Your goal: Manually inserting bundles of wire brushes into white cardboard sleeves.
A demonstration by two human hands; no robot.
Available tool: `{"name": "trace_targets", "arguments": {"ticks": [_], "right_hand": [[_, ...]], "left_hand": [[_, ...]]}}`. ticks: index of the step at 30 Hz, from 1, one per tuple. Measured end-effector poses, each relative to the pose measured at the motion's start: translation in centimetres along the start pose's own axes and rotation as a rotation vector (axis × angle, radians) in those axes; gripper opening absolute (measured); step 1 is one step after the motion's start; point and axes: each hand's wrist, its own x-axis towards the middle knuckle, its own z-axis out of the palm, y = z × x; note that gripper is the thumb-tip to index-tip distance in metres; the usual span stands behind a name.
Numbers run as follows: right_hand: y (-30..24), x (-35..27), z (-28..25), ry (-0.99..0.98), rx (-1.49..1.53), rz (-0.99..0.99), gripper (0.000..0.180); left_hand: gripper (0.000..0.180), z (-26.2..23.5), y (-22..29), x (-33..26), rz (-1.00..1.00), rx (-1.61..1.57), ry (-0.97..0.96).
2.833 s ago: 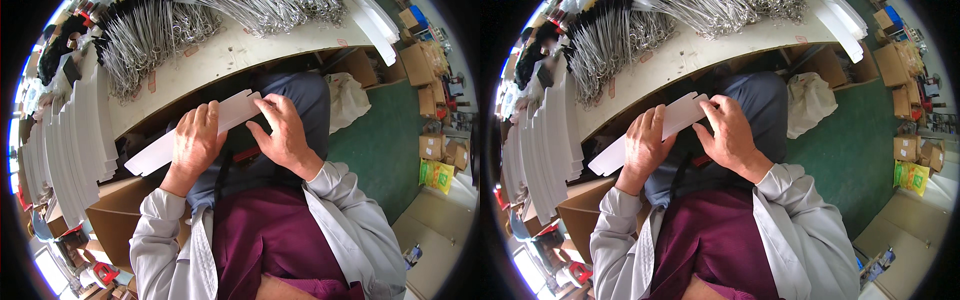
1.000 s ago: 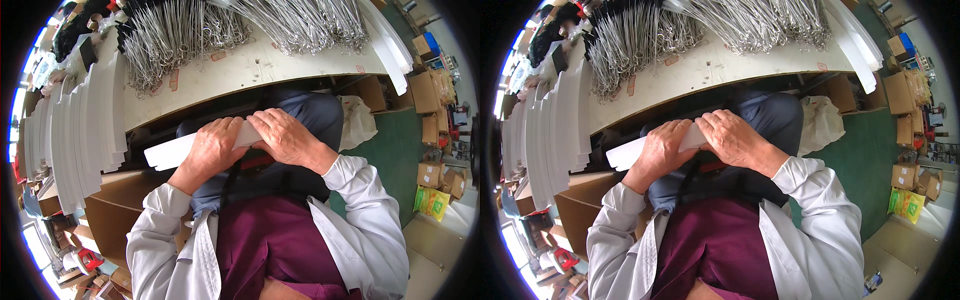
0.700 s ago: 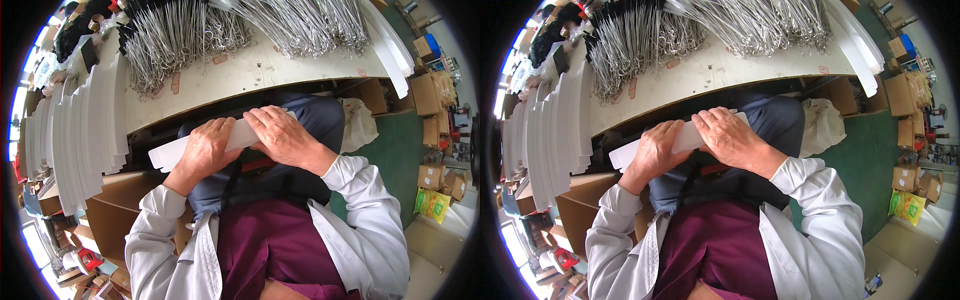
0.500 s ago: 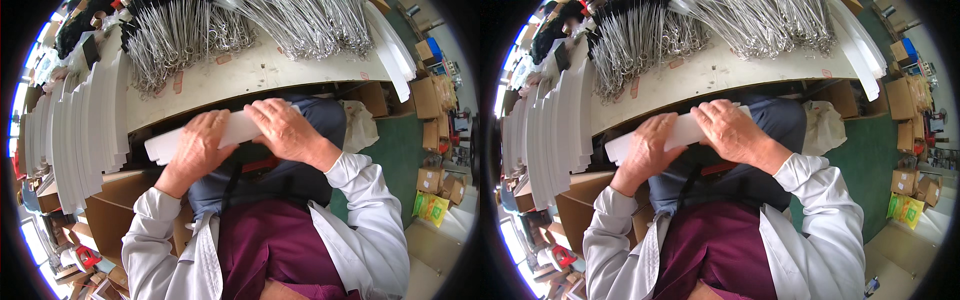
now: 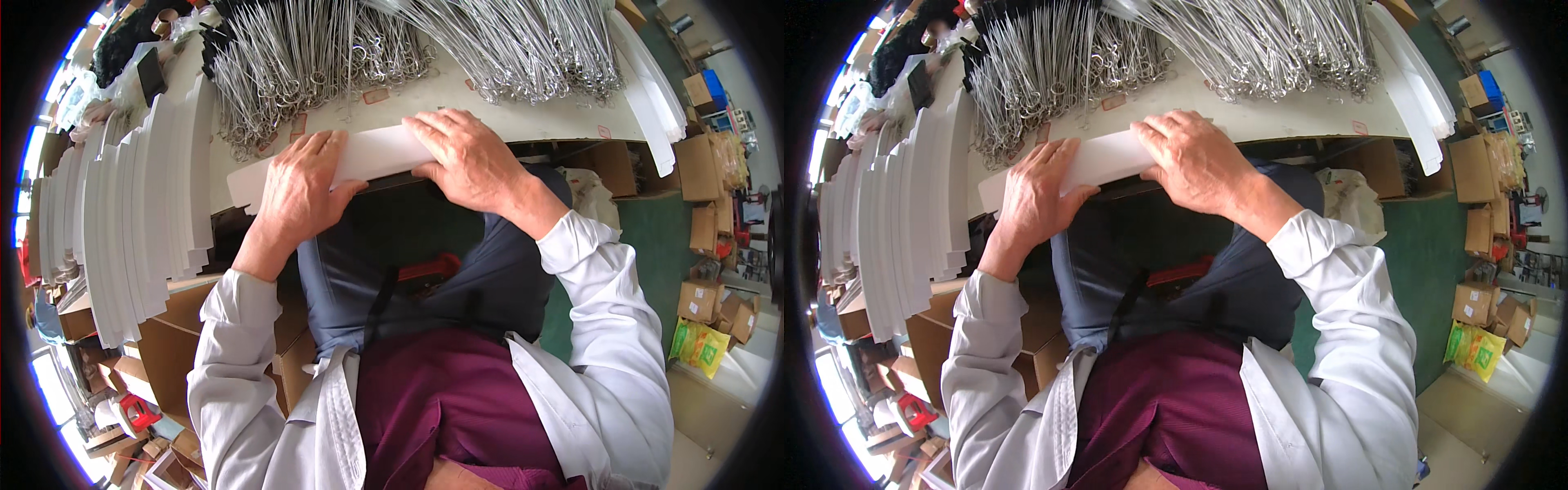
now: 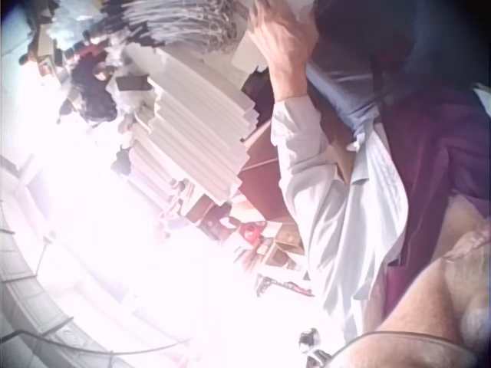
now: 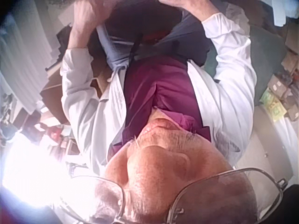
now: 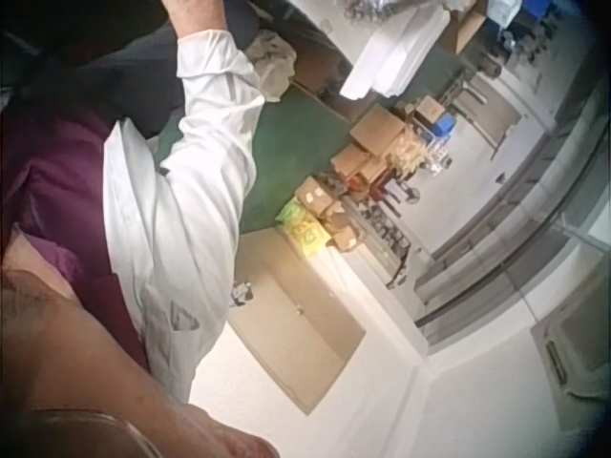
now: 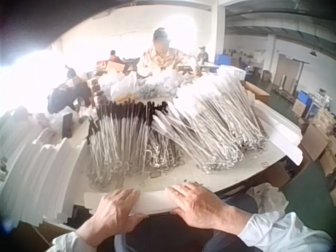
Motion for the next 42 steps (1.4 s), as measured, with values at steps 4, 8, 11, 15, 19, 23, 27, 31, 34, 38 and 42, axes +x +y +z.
{"name": "trace_targets", "arguments": {"ticks": [4,8,11,15,19,23,27,31,34,38,42], "right_hand": [[1.7,1.5,1.3,0.012,0.053,0.044,0.050],[3.0,2.1,2.5,0.036,0.046,0.034,0.047],[3.2,2.0,2.8,0.059,0.074,0.032,0.047],[2.1,1.2,2.4,0.056,0.033,-0.014,0.048],[1.1,0.0,3.0,0.029,-0.047,-0.040,0.059],[-0.2,0.0,4.2,0.003,-0.091,0.018,0.073],[-1.5,1.5,5.5,-0.008,-0.050,-0.041,0.075],[1.6,-1.1,3.8,-0.020,-0.129,0.083,0.076],[2.8,-2.6,3.3,-0.009,-0.152,0.106,0.078],[3.0,-2.5,3.1,0.035,-0.122,0.111,0.073],[3.5,-2.9,2.4,0.064,-0.083,0.060,0.060]], "left_hand": [[0.060,1.7,-1.3,1.3,-0.035,-0.006,0.023],[0.054,2.8,-1.6,1.9,-0.050,0.009,0.111],[0.054,3.4,-1.2,1.8,-0.113,0.008,0.101],[0.054,4.3,-1.2,0.6,-0.054,0.084,0.207],[0.060,5.2,-0.7,-0.7,-0.082,0.053,0.200],[0.068,5.9,0.1,-0.4,-0.049,0.148,0.137],[0.072,5.7,0.1,-1.1,-0.051,0.214,0.100],[0.074,4.7,-1.9,-4.2,-0.088,0.250,0.114],[0.075,4.2,-2.7,-6.2,-0.124,0.272,0.122],[0.073,4.1,-4.2,-6.8,-0.163,0.344,0.121],[0.067,3.5,-4.4,-7.4,-0.131,0.401,0.061]]}}
